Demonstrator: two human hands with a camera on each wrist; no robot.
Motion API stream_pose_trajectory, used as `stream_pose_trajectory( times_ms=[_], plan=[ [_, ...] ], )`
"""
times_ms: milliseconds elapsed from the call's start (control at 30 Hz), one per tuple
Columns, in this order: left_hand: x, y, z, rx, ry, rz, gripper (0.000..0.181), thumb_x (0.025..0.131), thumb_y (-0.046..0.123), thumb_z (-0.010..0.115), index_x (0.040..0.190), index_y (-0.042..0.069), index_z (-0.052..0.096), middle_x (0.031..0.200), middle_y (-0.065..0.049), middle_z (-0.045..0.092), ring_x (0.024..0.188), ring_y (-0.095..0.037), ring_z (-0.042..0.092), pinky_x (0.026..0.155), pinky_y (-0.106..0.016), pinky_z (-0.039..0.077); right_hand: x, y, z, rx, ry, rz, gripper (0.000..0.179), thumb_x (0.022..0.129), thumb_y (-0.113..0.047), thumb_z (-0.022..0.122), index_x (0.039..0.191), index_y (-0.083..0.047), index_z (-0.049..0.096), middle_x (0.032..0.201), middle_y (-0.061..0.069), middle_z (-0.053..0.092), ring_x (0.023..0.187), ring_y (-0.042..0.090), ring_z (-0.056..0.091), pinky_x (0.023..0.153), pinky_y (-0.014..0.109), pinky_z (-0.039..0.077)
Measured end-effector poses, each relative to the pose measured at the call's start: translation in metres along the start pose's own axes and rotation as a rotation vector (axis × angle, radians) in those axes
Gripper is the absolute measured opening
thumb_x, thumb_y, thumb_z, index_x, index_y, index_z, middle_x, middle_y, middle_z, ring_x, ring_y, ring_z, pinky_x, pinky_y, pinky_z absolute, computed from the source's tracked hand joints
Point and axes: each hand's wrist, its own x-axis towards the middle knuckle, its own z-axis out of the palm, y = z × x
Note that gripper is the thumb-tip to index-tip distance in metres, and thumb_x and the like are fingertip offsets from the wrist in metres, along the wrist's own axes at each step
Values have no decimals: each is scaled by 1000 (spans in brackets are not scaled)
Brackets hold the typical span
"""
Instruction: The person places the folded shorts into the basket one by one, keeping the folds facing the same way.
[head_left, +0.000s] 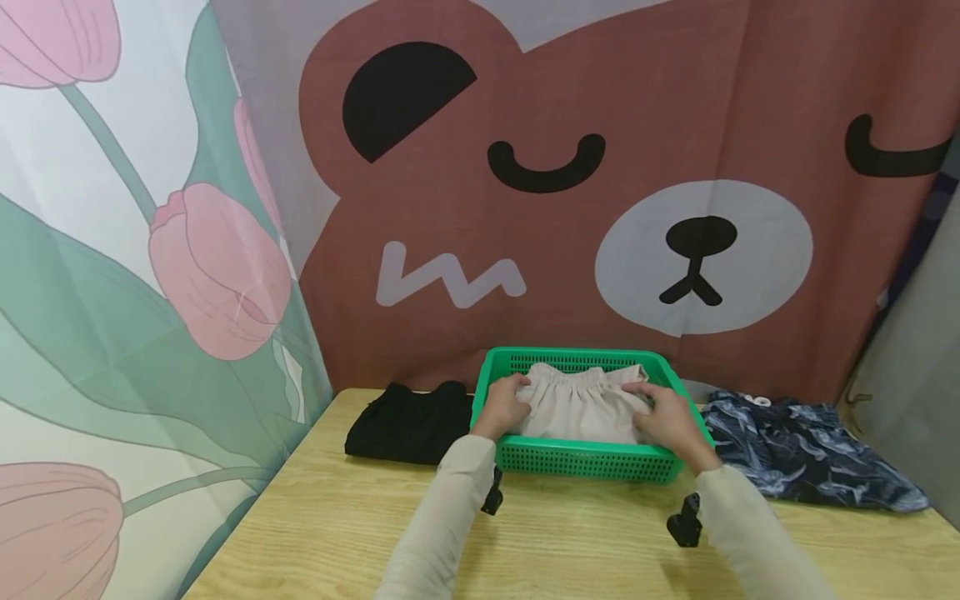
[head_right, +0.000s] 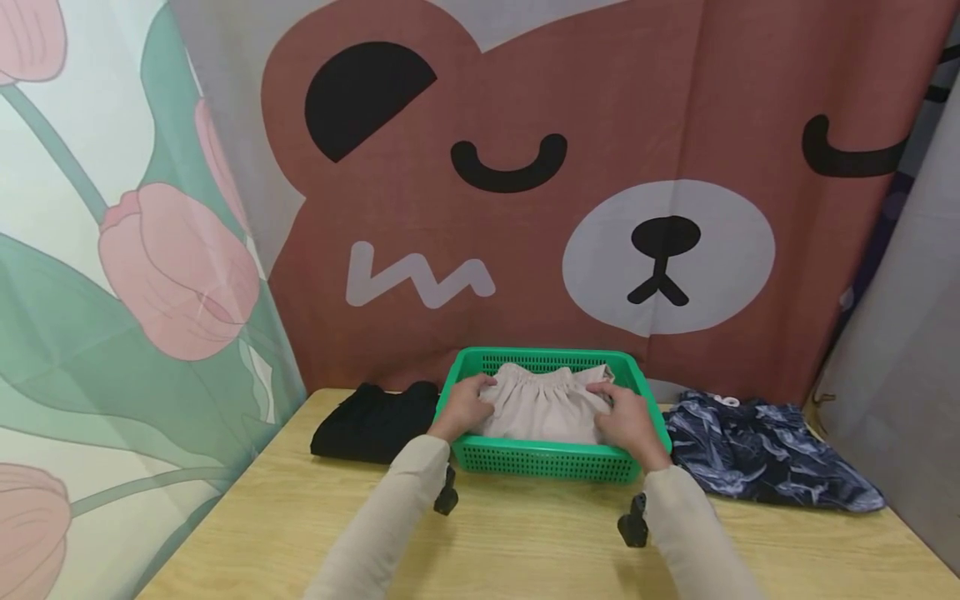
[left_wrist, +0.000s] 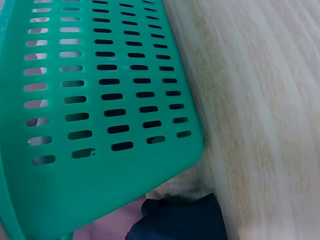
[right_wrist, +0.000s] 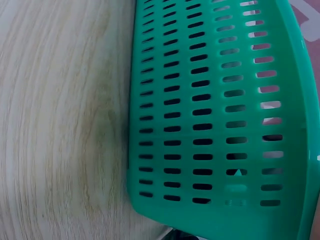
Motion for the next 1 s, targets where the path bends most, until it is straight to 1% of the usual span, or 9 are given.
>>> stream_pose_trajectory(
  times_ms=[67, 200, 300, 367, 433, 533, 700, 867, 1000],
  plan=[
    [0, 0, 1, 14, -12, 8, 39, 80, -6, 66, 119, -1, 63, 117, -18, 61, 115, -35, 52, 91, -44, 45, -1, -2, 1, -15, 1, -4, 52, 81, 5, 56, 133, -1, 58, 51, 1, 39, 41, 11, 26, 43, 30, 31],
    [-1, 2, 2, 63, -33, 12, 38, 82, -4, 66, 119, -1, 63, 115, -18, 60, 114, -35, 52, 90, -43, 45, -3, -5, 2, -52, 2, -15, 49, 83, 4, 54, 132, 1, 57, 52, 6, 45, 40, 11, 27, 42, 29, 30],
    [-2, 4, 3, 96, -41, 16, 38, 83, -3, 66, 121, -1, 62, 115, -18, 59, 110, -33, 53, 86, -40, 47, -3, -6, 4, -87, 28, -38, 48, 82, 3, 54, 130, 2, 59, 67, 13, 61, 39, 11, 28, 41, 29, 30],
    [-3, 6, 4, 108, -49, 15, 38, 85, -2, 65, 123, -2, 61, 116, -18, 57, 108, -32, 54, 83, -38, 49, -2, -6, 6, -109, 42, -59, 47, 81, 3, 53, 128, 5, 59, 79, 15, 66, 39, 11, 29, 41, 30, 30],
    [-4, 7, 4, 123, -55, 16, 38, 86, -1, 65, 124, -2, 61, 117, -18, 56, 106, -30, 56, 81, -37, 50, -1, -6, 7, -123, 48, -66, 46, 81, 3, 53, 126, 6, 59, 83, 15, 65, 39, 12, 29, 41, 30, 29],
    [-5, 9, 5, 155, -56, 20, 38, 87, 0, 64, 125, -1, 61, 118, -18, 55, 104, -29, 57, 80, -35, 50, -1, -8, 8, -145, 50, -68, 44, 82, 3, 53, 126, 8, 59, 78, 15, 63, 40, 12, 29, 42, 30, 29],
    [-7, 11, 2, 200, -25, 47, 35, 87, -1, 63, 122, -2, 62, 113, -18, 57, 103, -31, 58, 82, -36, 50, -2, -12, 9, -180, 85, -93, 40, 85, 2, 54, 124, 11, 57, 93, 23, 66, 40, 14, 34, 43, 32, 30],
    [-7, 13, 0, 261, 2, 43, 32, 88, 1, 61, 120, -1, 63, 110, -17, 57, 102, -32, 57, 83, -38, 50, -2, -13, 9, -197, 105, -83, 38, 86, 0, 55, 122, 12, 58, 81, 19, 65, 40, 14, 35, 42, 32, 31],
    [-6, 11, 4, 322, 32, 20, 26, 88, 5, 63, 114, 1, 66, 105, -15, 56, 97, -32, 58, 75, -39, 51, -4, -14, 9, -213, 119, -69, 38, 85, -1, 56, 120, 11, 59, 98, 29, 63, 41, 15, 37, 44, 33, 32]
  ],
)
